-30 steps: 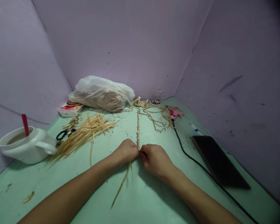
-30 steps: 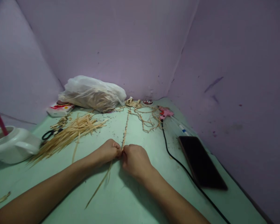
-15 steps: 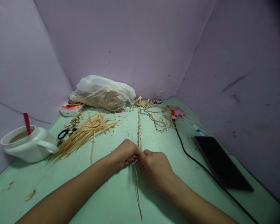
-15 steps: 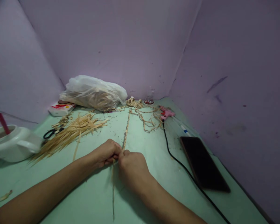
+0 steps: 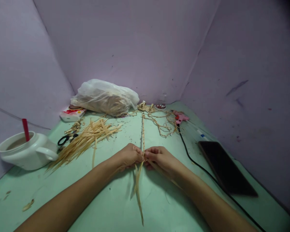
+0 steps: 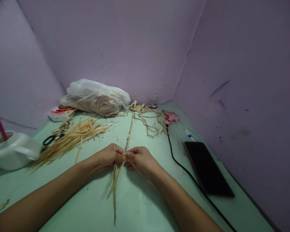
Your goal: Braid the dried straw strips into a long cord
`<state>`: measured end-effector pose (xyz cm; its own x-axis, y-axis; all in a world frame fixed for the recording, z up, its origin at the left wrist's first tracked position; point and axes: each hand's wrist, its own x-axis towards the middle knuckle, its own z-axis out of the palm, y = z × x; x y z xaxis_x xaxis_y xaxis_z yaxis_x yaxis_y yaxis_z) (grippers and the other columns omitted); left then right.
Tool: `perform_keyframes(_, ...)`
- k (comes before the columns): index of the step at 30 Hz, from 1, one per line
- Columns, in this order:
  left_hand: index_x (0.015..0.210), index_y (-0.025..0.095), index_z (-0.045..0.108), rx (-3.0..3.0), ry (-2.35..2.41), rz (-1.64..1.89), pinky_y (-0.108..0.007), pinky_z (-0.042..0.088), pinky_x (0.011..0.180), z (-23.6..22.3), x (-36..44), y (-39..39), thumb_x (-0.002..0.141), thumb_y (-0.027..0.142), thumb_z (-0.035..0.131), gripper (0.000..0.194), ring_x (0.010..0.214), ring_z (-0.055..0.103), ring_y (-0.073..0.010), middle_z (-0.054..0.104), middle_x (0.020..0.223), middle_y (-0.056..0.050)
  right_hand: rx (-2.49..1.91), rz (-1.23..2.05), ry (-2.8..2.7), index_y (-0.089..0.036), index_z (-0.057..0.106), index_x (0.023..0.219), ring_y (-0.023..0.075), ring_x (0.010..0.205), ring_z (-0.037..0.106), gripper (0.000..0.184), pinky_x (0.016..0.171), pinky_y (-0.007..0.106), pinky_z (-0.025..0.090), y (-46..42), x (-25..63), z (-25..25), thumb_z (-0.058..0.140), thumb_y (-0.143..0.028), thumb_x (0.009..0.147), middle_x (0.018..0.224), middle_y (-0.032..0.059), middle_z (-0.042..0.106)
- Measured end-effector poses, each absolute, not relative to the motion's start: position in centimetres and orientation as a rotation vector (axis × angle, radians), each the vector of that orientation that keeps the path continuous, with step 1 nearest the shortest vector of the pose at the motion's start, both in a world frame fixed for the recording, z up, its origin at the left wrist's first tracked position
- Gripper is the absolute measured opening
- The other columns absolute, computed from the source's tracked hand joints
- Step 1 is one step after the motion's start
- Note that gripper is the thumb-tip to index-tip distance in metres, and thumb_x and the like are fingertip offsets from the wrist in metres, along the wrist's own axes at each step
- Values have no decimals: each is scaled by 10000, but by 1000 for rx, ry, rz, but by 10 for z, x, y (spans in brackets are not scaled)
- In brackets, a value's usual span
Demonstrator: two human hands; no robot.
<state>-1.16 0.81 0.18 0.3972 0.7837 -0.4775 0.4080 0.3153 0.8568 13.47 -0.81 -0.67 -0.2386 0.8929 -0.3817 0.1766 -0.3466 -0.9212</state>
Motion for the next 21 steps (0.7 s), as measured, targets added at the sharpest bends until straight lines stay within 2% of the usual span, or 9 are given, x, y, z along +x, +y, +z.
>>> perform_keyframes(2,466,155,441,1332,1231,339,-204,106,310,4,-11,7,501,170,470,48,283,186,-38,292,329,69,-1377,1822,-1179,-130,537,677,64,418,427,90,389,177,290,-11,129,-6,514,-217,665,494,-22,482)
perform_keyframes(6,483,149,468,1345,1213,312,-207,111,326,8,-10,7,518,180,469,47,287,185,-41,295,328,69,-1485,1734,-1240,-133,524,621,20,308,208,51,326,178,105,-14,128,-5,518,-170,656,371,-86,312)
perform_keyframes(9,459,146,459,1414,1192,316,-208,136,355,5,-11,8,528,175,459,75,311,196,-39,292,336,65,-1566,1625,-1325,-133,512,567,17,303,212,81,328,188,107,-10,130,-9,525,-159,642,371,-74,351)
perform_keyframes(14,473,131,537,1780,1404,258,-216,257,433,6,-13,5,548,185,461,120,413,370,-84,440,416,0,-1588,1565,-1319,-145,489,533,22,307,249,78,342,192,142,-8,129,-13,527,-139,601,376,-68,397)
perform_keyframes(18,604,150,625,2128,1688,101,-255,327,500,24,-9,-15,635,266,460,205,537,508,-168,554,550,-64,-1570,1597,-1275,-147,473,525,17,308,235,78,359,192,149,-12,126,-6,506,-116,589,380,-69,414)
perform_keyframes(21,731,147,652,2313,1680,-16,-303,385,595,33,0,-37,681,231,437,236,663,568,-226,608,681,-123,-1515,1645,-1207,-152,469,545,16,304,207,64,366,192,155,-15,125,-4,495,-116,591,373,-78,410)
